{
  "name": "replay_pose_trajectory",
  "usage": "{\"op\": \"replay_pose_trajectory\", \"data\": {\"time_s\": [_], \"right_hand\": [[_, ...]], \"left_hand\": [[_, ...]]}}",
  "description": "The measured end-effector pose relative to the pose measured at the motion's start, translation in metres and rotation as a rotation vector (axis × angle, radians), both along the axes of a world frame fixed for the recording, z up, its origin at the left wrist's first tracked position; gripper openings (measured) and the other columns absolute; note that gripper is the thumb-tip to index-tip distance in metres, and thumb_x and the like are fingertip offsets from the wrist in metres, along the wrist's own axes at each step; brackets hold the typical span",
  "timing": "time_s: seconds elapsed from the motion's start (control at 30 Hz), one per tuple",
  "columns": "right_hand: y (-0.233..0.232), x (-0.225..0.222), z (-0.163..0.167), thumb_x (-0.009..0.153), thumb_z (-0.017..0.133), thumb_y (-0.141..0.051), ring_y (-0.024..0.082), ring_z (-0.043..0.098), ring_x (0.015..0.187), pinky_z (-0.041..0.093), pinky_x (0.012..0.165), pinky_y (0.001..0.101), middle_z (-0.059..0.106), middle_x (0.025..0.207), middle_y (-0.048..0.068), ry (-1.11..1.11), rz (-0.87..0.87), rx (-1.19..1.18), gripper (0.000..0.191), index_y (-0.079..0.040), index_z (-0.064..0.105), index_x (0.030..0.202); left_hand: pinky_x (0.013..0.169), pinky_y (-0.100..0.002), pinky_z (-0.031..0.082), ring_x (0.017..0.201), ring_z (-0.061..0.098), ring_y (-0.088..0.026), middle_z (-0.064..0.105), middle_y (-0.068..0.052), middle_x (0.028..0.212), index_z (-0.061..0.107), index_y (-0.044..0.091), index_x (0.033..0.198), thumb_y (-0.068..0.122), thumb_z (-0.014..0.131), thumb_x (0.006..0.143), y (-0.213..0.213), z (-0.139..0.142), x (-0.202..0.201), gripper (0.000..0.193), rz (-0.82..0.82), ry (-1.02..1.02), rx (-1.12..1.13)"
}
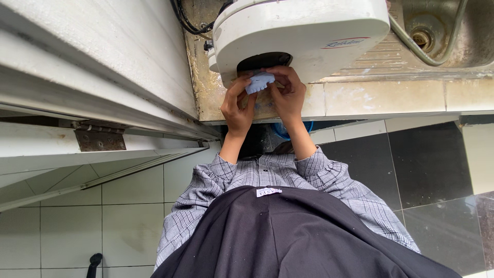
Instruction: The person holds a blue dental impression against a benchtop model trimmer, grinding its edge. They then carry the impression to a sink counter, pick a stone dental model from a green basket, fit it into the impression, and use a metal spatula tool to trim and clean the model's edges while turning it over repeatedly.
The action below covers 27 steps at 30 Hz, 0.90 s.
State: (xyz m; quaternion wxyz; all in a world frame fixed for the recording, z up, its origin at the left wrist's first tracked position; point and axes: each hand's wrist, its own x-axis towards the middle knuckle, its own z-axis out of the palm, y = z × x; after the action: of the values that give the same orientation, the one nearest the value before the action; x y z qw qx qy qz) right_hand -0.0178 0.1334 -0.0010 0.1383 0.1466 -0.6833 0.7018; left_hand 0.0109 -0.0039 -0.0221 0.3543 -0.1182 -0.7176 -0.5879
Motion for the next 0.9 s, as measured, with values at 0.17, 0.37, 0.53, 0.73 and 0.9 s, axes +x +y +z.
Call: {"op": "replay_pose_trajectory", "data": {"time_s": [0.17, 0.37, 0.53, 0.73, 0.9], "right_hand": [[0.001, 0.0, 0.002, 0.094, 0.056, 0.024, 0.024, 0.068, 0.126, 0.056, 0.108, 0.032, 0.068, 0.13, 0.018, 0.001, 0.046, -0.008, 0.038, 0.003, 0.056, 0.125], [0.001, 0.001, 0.006, 0.093, 0.046, 0.025, 0.022, 0.069, 0.124, 0.058, 0.106, 0.0319, 0.07, 0.13, 0.019, -0.024, 0.14, -0.083, 0.044, 0.0, 0.054, 0.128], [0.002, 0.001, 0.006, 0.092, 0.046, 0.025, 0.021, 0.07, 0.121, 0.059, 0.101, 0.0304, 0.071, 0.128, 0.018, -0.03, 0.15, -0.08, 0.044, 0.0, 0.055, 0.127], [0.005, 0.001, 0.0, 0.095, 0.051, 0.023, 0.021, 0.07, 0.12, 0.057, 0.101, 0.0278, 0.071, 0.126, 0.017, -0.043, 0.12, -0.072, 0.04, 0.002, 0.059, 0.128], [0.01, 0.0, -0.004, 0.086, 0.051, 0.025, 0.022, 0.065, 0.131, 0.056, 0.081, 0.021, 0.067, 0.13, 0.016, -0.036, 0.067, -0.044, 0.046, 0.003, 0.06, 0.125]], "left_hand": [[0.094, -0.038, 0.061, 0.117, 0.069, -0.032, 0.067, -0.013, 0.127, 0.052, 0.011, 0.125, -0.012, 0.076, 0.088, -0.001, 0.001, -0.002, 0.05, 0.052, 0.066, -0.082], [0.1, -0.043, 0.056, 0.119, 0.066, -0.032, 0.068, -0.008, 0.126, 0.051, 0.013, 0.12, -0.011, 0.08, 0.082, -0.002, 0.006, 0.001, 0.053, 0.104, 0.151, -0.173], [0.097, -0.042, 0.056, 0.115, 0.065, -0.031, 0.068, -0.005, 0.123, 0.059, 0.013, 0.115, -0.012, 0.08, 0.077, -0.001, 0.01, 0.004, 0.051, 0.155, 0.145, -0.226], [0.099, -0.034, 0.058, 0.116, 0.061, -0.028, 0.064, -0.005, 0.127, 0.072, 0.02, 0.126, -0.015, 0.079, 0.079, 0.001, 0.016, 0.006, 0.059, 0.127, 0.117, -0.267], [0.102, -0.037, 0.059, 0.119, 0.064, -0.027, 0.063, -0.007, 0.128, 0.069, 0.013, 0.132, -0.013, 0.078, 0.08, 0.0, 0.024, 0.006, 0.059, 0.07, -0.003, -0.217]]}}
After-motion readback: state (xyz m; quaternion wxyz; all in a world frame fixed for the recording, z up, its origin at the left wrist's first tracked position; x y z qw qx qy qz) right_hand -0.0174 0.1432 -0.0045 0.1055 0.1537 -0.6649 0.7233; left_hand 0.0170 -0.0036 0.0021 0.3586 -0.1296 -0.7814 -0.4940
